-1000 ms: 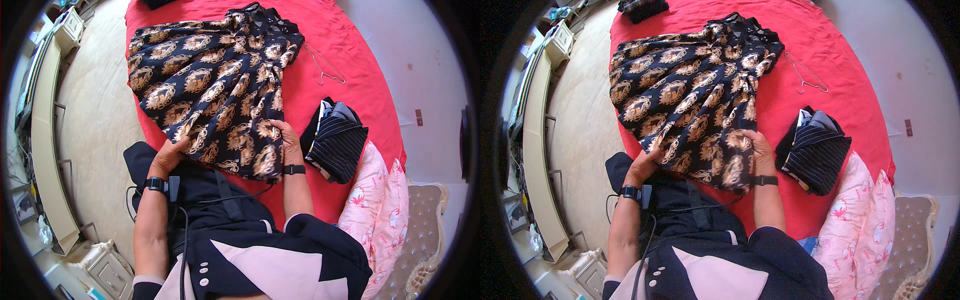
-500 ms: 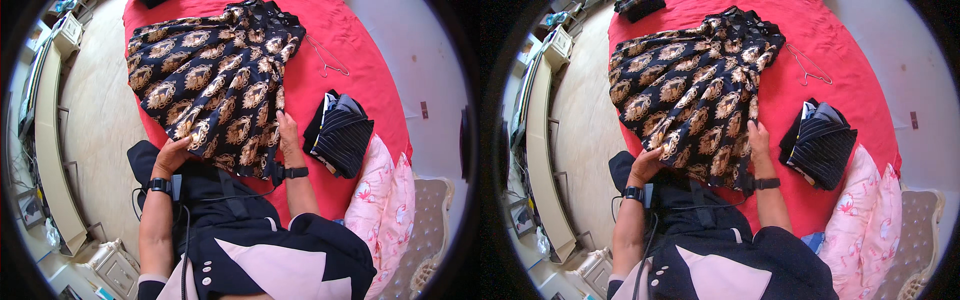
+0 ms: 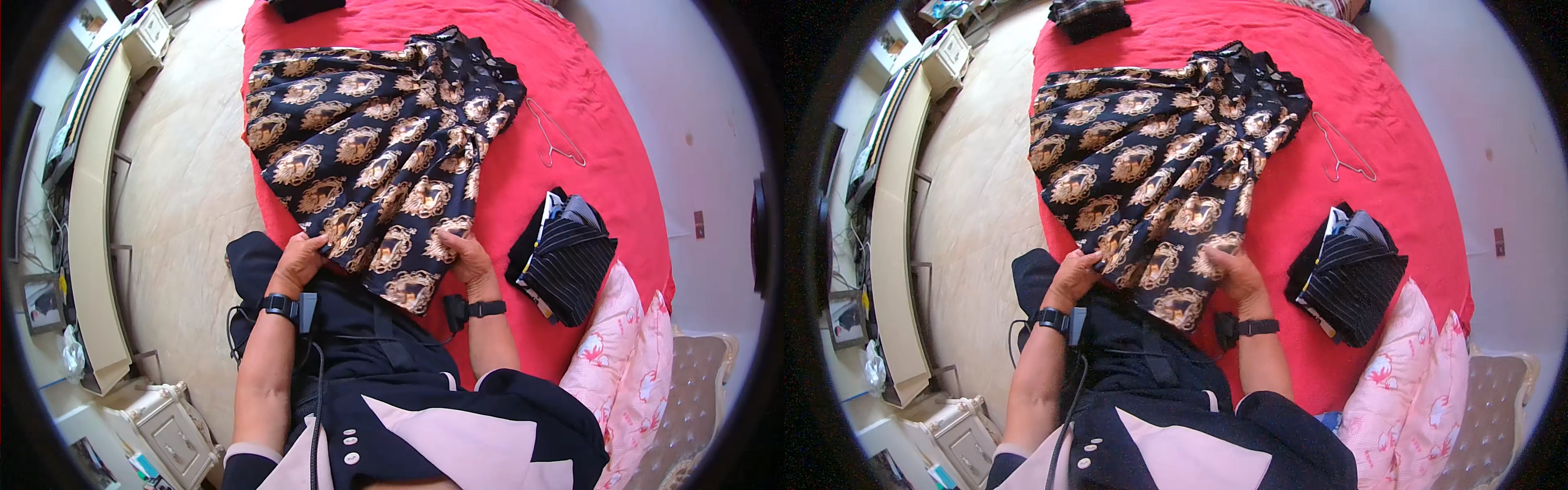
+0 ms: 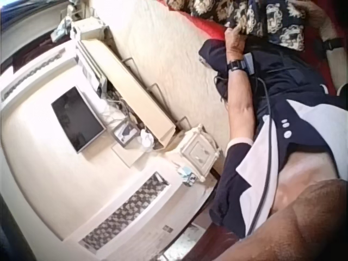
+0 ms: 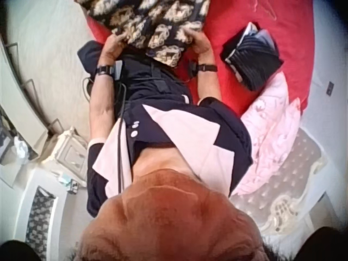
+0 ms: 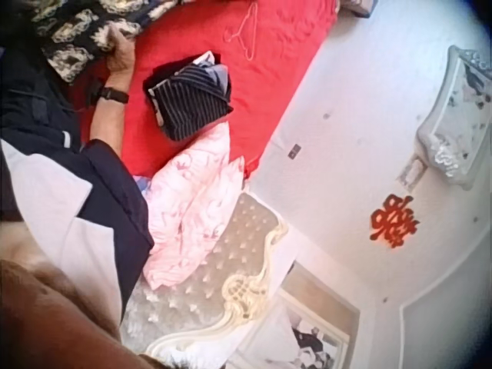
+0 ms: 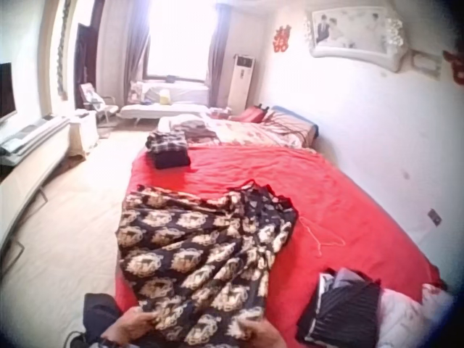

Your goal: The recorder folds a patterned dress on a bed.

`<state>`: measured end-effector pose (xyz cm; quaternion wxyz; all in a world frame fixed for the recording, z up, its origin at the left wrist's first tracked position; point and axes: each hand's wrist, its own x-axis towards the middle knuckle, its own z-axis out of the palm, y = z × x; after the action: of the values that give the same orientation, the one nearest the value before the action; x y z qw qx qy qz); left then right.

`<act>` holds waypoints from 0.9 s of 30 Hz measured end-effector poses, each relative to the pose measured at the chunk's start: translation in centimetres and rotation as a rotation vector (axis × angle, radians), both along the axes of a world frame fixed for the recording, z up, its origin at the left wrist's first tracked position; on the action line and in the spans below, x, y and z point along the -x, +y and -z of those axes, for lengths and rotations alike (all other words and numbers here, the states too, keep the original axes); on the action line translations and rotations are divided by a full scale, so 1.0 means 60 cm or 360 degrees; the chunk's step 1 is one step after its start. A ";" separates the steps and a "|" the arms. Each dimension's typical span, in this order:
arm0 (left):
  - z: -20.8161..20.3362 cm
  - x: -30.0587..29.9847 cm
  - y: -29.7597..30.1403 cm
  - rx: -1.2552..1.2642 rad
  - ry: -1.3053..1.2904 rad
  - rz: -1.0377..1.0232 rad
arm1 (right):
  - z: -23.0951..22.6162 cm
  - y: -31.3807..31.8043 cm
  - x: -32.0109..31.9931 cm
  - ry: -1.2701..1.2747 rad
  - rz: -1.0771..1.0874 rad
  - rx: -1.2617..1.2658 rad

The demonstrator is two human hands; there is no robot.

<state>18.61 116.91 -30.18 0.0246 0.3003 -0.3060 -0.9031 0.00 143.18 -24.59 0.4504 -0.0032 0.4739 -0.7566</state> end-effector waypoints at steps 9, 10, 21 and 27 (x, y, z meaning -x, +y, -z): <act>-0.034 0.014 0.012 0.0120 -0.0125 0.0364 | -0.151 -0.052 0.072 0.0501 0.0562 0.0306; -0.048 0.014 0.008 0.0115 -0.0121 0.0351 | -0.184 -0.072 0.073 0.0472 0.0591 0.0348; -0.077 0.035 -0.022 0.0297 -0.0376 0.0982 | -0.178 -0.042 0.143 0.0847 0.0769 0.0474; -0.095 0.022 -0.050 0.0499 -0.0300 0.0467 | -0.210 -0.055 0.103 0.1187 0.0874 -0.0257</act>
<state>17.29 113.91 -24.51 -0.0893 0.3280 -0.4839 -0.8064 -6.16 139.86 -11.98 0.0314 -0.1144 0.6440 -0.7558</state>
